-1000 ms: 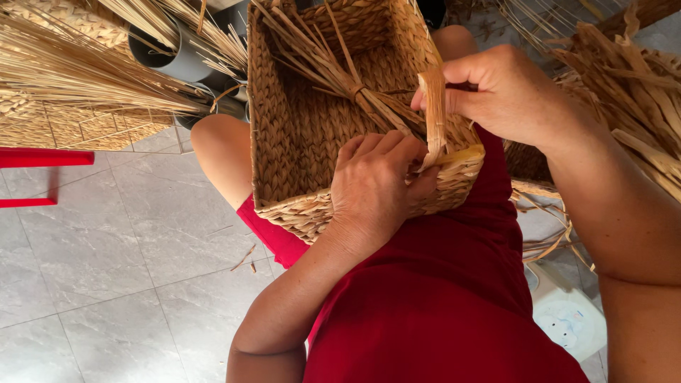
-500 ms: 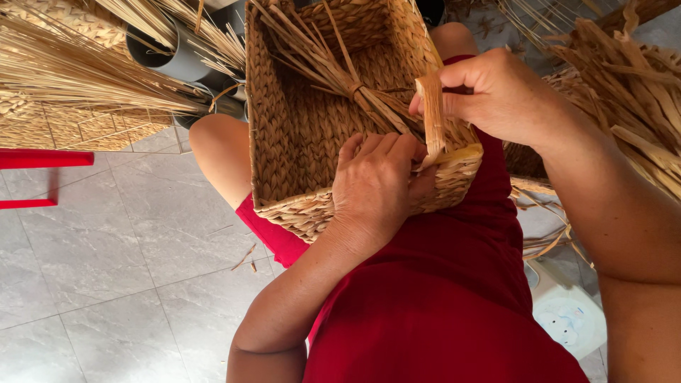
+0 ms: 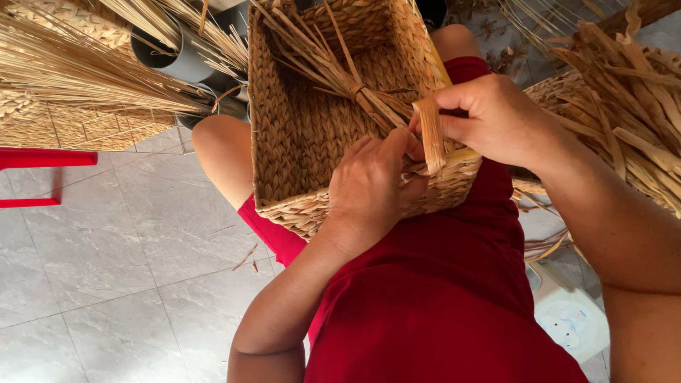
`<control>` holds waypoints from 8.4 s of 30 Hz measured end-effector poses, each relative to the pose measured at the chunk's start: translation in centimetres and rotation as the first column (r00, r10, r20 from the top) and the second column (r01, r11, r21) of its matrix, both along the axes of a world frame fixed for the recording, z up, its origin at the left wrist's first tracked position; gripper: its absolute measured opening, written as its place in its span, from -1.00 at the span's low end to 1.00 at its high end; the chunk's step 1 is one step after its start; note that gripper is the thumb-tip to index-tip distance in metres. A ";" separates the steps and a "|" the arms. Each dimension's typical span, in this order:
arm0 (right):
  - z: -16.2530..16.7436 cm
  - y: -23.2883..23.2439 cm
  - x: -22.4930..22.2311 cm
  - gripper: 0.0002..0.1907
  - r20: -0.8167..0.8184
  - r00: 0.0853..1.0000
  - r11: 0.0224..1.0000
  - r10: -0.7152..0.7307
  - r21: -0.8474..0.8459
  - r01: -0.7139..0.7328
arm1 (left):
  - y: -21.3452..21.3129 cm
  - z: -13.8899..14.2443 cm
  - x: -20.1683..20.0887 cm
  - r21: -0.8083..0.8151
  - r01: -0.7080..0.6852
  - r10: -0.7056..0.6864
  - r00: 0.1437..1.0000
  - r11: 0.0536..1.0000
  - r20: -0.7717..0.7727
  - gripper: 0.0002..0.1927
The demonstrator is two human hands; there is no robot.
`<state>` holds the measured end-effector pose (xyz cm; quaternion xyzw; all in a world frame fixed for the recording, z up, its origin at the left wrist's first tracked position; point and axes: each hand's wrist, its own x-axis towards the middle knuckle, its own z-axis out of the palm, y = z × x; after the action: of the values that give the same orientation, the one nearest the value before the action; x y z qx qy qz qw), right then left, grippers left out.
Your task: The person sits on the floor with a woven water hyacinth basket on their lap and weaves flat strips along the basket's rim, tucking and tightening the strips around the edge and working the ends into the weave by hand.
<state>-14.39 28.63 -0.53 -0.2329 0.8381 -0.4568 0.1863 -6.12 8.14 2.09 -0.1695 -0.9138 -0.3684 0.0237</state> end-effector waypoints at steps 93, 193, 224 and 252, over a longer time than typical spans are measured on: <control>4.3 1.8 -2.4 -0.85 -0.159 0.980 0.975 -0.116 -0.208 0.082 | 1.2 1.9 -1.4 0.026 -0.043 0.036 0.975 0.999 0.219 -0.84; -2.6 6.6 11.8 -0.81 -0.514 0.835 0.819 -0.197 -0.554 -0.148 | 0.4 0.3 -0.5 0.139 0.068 -0.070 0.997 0.988 0.013 -0.77; 5.1 1.5 -1.2 -0.86 -0.794 0.606 0.993 -0.049 0.024 0.112 | 1.9 1.4 -1.0 0.113 0.056 -0.059 0.998 0.992 0.026 -0.85; 1.2 2.1 -1.9 -0.67 0.041 0.999 0.982 -0.026 0.189 0.017 | 2.1 0.5 -1.2 -0.010 0.069 -0.068 0.996 0.998 0.059 -0.60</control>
<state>-16.28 30.69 0.64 -0.1951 0.8758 -0.3822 0.2209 -7.34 10.22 2.60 -0.1901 -0.9098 -0.3685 -0.0168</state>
